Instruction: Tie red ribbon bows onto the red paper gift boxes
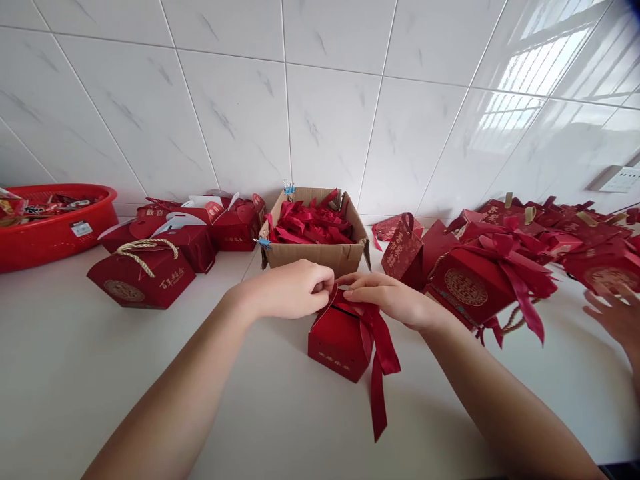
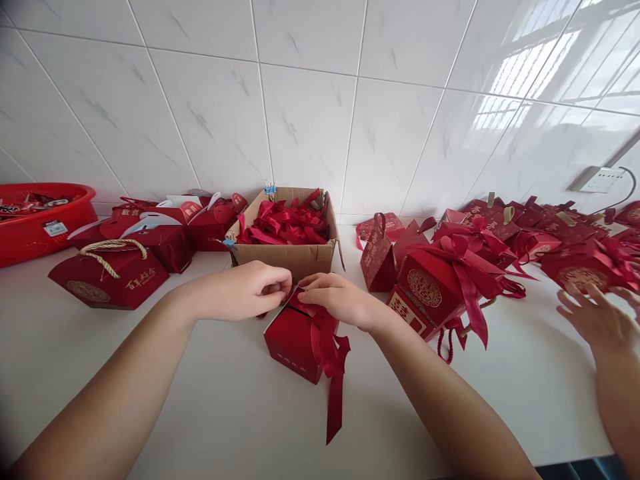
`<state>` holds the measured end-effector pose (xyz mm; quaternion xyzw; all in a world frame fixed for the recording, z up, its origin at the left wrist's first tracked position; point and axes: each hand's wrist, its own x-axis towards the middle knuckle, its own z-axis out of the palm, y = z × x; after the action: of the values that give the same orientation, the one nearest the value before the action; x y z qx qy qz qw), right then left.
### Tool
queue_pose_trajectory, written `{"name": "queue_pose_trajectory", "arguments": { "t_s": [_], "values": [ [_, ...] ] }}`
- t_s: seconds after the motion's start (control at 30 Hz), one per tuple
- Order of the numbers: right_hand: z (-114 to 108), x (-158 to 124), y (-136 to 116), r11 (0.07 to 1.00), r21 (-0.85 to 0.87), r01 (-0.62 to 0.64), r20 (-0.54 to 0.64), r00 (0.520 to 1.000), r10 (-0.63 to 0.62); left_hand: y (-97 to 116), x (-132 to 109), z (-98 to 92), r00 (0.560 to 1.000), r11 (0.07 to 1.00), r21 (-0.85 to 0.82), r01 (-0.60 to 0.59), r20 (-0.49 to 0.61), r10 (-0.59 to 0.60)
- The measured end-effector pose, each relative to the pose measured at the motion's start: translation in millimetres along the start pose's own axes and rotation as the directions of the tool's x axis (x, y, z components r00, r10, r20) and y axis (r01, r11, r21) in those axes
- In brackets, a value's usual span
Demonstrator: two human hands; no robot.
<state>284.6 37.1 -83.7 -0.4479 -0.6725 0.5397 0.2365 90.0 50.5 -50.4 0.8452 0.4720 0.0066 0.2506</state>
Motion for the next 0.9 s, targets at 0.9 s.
{"name": "queue_pose_trajectory", "arguments": {
  "t_s": [0.9],
  "values": [
    [-22.7, -35.0, 1.6, 0.697, -0.713, 0.077, 0.108, 0.994, 0.001, -24.1, -31.0, -54.3, 0.617, 0.087, -0.669, -0.738, -0.722, -0.313]
  ]
}}
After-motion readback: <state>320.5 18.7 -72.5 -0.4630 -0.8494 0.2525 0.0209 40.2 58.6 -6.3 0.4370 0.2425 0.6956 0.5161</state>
